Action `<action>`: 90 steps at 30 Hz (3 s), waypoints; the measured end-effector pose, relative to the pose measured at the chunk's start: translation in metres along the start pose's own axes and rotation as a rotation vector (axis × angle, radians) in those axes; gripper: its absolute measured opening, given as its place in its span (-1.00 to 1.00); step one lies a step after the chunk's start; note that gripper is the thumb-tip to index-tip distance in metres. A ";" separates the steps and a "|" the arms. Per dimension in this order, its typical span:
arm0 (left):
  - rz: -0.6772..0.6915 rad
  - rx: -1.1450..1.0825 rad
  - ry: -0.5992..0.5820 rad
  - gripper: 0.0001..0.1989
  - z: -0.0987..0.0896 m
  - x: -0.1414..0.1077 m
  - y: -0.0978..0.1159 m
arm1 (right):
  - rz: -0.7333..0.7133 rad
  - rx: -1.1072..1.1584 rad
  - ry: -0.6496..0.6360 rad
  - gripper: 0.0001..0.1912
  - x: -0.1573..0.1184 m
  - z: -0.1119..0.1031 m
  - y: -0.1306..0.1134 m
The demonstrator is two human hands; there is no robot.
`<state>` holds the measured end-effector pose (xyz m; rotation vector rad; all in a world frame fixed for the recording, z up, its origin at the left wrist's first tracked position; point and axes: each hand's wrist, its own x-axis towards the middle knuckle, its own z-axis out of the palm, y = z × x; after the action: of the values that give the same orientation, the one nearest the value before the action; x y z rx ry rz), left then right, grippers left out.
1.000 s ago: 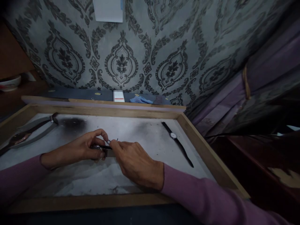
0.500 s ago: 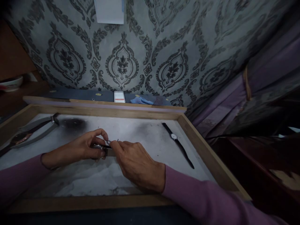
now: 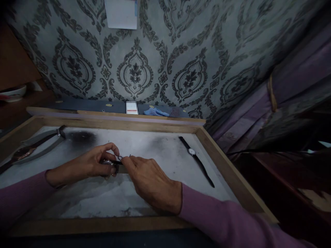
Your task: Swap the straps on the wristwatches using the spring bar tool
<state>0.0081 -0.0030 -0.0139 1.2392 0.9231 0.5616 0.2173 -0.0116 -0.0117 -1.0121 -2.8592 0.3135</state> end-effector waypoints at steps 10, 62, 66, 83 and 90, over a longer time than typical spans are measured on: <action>0.001 -0.027 -0.004 -0.63 -0.002 0.003 -0.006 | 0.007 0.017 -0.024 -0.56 0.001 0.001 0.002; 0.022 0.197 -0.187 -0.61 -0.008 -0.006 0.010 | -0.169 -0.194 0.162 -0.79 -0.003 -0.002 0.005; 0.011 0.232 -0.199 -0.65 -0.007 -0.005 0.008 | -0.163 -0.214 0.142 -0.80 -0.002 -0.001 0.005; 0.000 0.185 -0.085 -0.65 0.001 -0.005 0.002 | -0.194 -0.265 0.093 -0.83 -0.003 -0.004 0.008; 0.054 0.201 -0.103 -0.77 0.003 -0.005 0.004 | -0.184 -0.288 0.079 -0.82 -0.004 -0.006 0.008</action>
<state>0.0086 -0.0078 -0.0090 1.4636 0.8771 0.4507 0.2260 -0.0071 -0.0079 -0.7684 -2.9510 -0.1533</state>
